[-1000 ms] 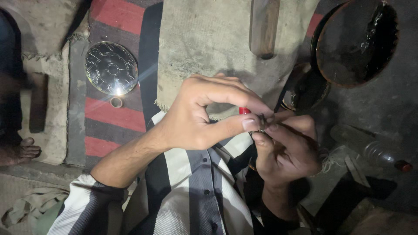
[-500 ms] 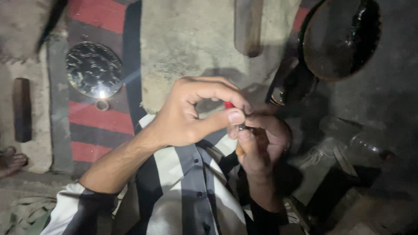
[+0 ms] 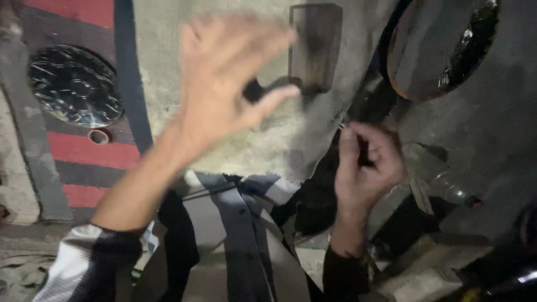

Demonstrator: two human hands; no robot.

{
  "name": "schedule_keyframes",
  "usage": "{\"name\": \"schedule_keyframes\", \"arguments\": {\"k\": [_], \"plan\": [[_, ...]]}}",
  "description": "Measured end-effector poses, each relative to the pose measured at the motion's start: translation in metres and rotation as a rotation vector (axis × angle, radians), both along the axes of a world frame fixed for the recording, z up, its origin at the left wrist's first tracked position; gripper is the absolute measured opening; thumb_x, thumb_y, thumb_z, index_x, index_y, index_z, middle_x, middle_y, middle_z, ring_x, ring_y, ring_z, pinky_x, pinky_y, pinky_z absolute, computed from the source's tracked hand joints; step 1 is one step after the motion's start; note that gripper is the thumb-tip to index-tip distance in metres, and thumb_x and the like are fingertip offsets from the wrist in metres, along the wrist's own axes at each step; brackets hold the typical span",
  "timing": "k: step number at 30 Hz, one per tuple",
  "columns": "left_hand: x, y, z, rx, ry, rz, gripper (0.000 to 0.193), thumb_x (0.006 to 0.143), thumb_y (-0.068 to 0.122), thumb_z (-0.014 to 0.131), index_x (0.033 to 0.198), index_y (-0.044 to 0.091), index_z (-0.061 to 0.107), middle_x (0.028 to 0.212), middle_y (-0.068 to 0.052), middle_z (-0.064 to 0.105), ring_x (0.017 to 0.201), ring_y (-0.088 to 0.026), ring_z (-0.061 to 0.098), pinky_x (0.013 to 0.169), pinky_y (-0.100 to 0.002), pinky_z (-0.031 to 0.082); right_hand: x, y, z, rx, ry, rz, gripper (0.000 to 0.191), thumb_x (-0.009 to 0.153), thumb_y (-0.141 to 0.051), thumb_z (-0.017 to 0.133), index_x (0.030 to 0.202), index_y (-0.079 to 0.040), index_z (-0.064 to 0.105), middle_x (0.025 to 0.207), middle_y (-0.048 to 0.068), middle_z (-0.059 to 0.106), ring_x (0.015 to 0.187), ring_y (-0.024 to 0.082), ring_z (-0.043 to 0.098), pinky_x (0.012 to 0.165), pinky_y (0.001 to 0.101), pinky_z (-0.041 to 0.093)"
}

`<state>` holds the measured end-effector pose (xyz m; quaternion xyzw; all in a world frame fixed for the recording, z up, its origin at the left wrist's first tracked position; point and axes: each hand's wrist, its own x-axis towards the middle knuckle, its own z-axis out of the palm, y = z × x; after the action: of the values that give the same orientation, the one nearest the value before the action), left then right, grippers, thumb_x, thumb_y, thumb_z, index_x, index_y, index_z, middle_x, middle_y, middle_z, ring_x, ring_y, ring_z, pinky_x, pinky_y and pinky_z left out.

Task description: The person sits on the floor and works a round decorative metal plate resting on a padded cushion, using a small hand tool to engrave or emboss patterns into its surface. They occasionally pour liquid from a plastic bottle, reposition the plate, and at the end lift the plate up to view it.

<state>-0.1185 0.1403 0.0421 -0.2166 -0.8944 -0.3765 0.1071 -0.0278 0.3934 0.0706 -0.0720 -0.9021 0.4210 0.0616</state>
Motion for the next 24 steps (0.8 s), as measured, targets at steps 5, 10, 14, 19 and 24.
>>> {"name": "schedule_keyframes", "arguments": {"k": [5, 10, 14, 19, 24], "plan": [[-0.028, -0.008, -0.015, -0.117, -0.046, -0.028, 0.099, 0.068, 0.068, 0.084, 0.146, 0.012, 0.061, 0.145, -0.010, 0.052, 0.132, -0.032, 0.044, 0.102, -0.056, 0.031, -0.028, -0.005, 0.004, 0.027, -0.111, 0.084, 0.012, 0.101, -0.001, 0.078, 0.110, 0.000, 0.071, 0.092, 0.003, 0.062, 0.075, 0.010, 0.058, 0.066, 0.0235, 0.044], [-0.035, -0.006, -0.012, -0.151, -0.092, -0.035, 0.102, 0.056, 0.067, 0.087, 0.142, 0.014, 0.067, 0.150, -0.009, 0.050, 0.131, -0.034, 0.042, 0.100, -0.057, 0.031, -0.039, -0.016, 0.008, 0.248, -0.153, 0.152, 0.017, 0.094, 0.002, 0.079, 0.109, -0.003, 0.075, 0.087, 0.004, 0.059, 0.072, 0.013, 0.055, 0.064, 0.0265, 0.041], [-0.039, -0.007, -0.010, -0.147, -0.090, -0.022, 0.099, 0.054, 0.067, 0.085, 0.136, 0.013, 0.072, 0.150, -0.007, 0.051, 0.130, -0.032, 0.043, 0.096, -0.054, 0.031, -0.045, -0.031, 0.008, 0.297, -0.118, 0.130, 0.015, 0.092, 0.002, 0.079, 0.105, -0.003, 0.074, 0.095, 0.006, 0.056, 0.071, 0.012, 0.053, 0.061, 0.0271, 0.039], [-0.045, -0.009, -0.010, -0.113, -0.111, -0.022, 0.093, 0.059, 0.065, 0.085, 0.134, 0.011, 0.074, 0.151, -0.002, 0.053, 0.130, -0.027, 0.045, 0.090, -0.049, 0.030, -0.070, -0.038, -0.004, 0.351, -0.041, 0.119, 0.014, 0.096, 0.001, 0.081, 0.107, -0.004, 0.074, 0.095, 0.005, 0.053, 0.067, 0.011, 0.051, 0.058, 0.0276, 0.037], [-0.046, -0.012, -0.008, -0.111, -0.111, -0.025, 0.091, 0.060, 0.064, 0.086, 0.134, 0.012, 0.074, 0.149, -0.001, 0.052, 0.129, -0.026, 0.045, 0.089, -0.046, 0.029, -0.076, -0.036, 0.002, 0.324, -0.069, 0.175, 0.016, 0.097, 0.002, 0.078, 0.110, -0.006, 0.074, 0.089, 0.002, 0.054, 0.066, 0.009, 0.051, 0.059, 0.0270, 0.037]]}}
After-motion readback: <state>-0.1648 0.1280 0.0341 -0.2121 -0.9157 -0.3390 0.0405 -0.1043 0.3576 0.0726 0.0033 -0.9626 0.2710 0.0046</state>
